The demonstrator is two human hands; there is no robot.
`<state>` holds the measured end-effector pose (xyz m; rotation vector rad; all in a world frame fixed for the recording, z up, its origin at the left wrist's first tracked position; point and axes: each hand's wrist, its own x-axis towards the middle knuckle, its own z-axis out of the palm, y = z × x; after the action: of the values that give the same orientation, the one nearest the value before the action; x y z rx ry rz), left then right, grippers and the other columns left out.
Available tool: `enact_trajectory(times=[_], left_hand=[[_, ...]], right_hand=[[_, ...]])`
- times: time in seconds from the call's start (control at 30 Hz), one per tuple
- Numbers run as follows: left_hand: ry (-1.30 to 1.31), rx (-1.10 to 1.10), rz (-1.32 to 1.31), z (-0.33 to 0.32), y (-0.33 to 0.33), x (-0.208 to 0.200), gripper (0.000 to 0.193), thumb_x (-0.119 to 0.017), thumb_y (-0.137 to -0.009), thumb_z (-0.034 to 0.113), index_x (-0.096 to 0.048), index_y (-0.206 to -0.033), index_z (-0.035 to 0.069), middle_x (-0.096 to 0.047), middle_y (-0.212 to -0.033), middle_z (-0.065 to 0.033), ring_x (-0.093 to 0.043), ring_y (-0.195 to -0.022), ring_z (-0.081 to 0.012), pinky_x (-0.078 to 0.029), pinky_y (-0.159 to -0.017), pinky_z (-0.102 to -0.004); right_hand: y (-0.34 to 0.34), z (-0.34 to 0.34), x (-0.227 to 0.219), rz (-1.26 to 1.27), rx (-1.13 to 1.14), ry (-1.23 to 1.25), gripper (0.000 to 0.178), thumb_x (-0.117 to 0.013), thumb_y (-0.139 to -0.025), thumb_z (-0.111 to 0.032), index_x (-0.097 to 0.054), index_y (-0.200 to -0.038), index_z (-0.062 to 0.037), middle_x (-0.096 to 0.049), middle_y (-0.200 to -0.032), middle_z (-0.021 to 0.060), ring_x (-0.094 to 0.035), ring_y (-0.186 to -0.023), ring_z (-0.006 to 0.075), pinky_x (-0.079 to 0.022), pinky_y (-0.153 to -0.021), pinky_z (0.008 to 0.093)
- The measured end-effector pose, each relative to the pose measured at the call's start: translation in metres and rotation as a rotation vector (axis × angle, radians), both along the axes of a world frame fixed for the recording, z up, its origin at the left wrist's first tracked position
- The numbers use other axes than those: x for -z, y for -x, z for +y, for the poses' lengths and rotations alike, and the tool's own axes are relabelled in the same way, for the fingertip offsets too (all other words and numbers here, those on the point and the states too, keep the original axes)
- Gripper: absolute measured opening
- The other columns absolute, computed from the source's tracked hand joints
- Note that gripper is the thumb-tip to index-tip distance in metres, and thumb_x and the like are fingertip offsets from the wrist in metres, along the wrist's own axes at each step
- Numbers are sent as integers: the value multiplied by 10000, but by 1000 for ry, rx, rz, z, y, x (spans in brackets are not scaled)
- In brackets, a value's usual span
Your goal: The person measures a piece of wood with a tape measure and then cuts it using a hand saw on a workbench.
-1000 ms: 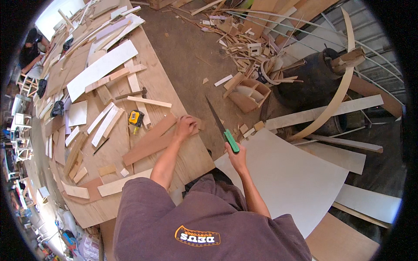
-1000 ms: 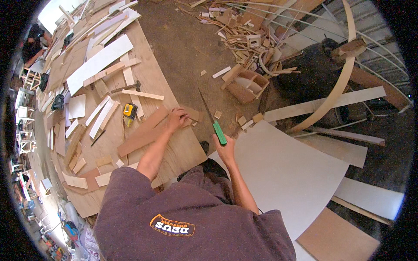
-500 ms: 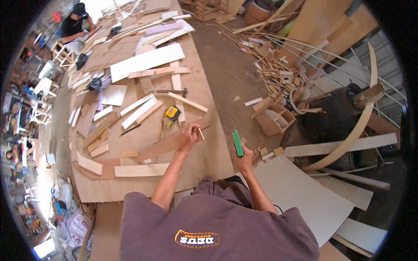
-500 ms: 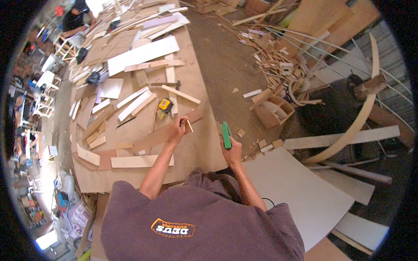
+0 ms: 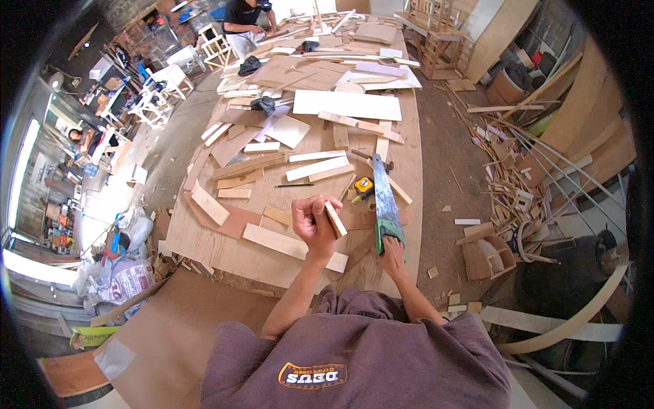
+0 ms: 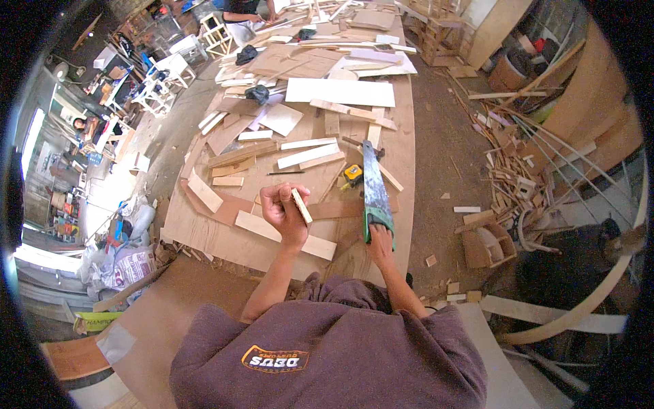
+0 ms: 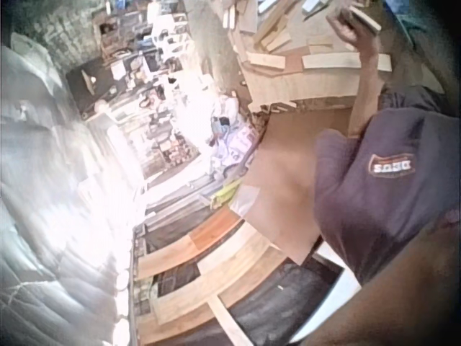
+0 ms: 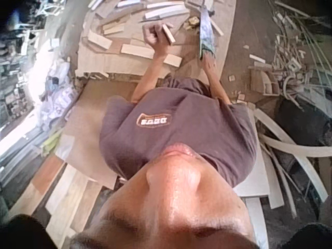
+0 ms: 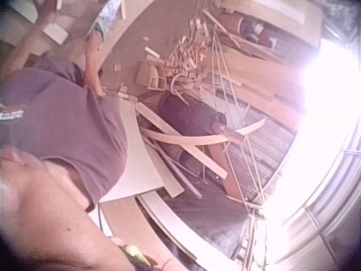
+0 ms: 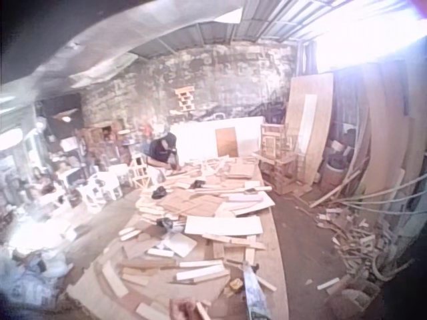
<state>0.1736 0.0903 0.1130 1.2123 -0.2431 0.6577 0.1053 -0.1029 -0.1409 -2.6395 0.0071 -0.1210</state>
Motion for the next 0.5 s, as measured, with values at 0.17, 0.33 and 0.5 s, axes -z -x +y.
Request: enact_trajectory(times=[0.17,0.33,0.5], left_hand=[[93,14,9,1,-3,-11,205,-537,-1039,243,-452,-963,72,-658,-739,-123,-492,-525,-95,-404,-476,-221],[323,178,12,-3,-19,-16,196,-535,-1040,262,-465,-953,100,-675,-799,-120,-506,-581,-105,-418,-558,-230],[478,304,48,-28,-31,-24,165,-541,-1033,244,-482,-955,111,-696,-911,-132,-552,-637,-133,-427,-595,-238]], right_hand=[[-2,-9,-22,67,-174,-60,621,-800,-781,-326,-576,-1301,-69,-553,-1281,172,-506,-1189,354,-418,-1000,467],[-24,35,-177,0,-306,-731,895,-825,-750,-432,-424,-1467,-76,-468,-1415,209,-398,-1355,372,-327,-1129,463],[-30,44,-210,-168,-292,-705,680,-756,-865,-302,-474,-1433,-57,-573,-1308,180,-534,-1213,281,-421,-1030,413]])
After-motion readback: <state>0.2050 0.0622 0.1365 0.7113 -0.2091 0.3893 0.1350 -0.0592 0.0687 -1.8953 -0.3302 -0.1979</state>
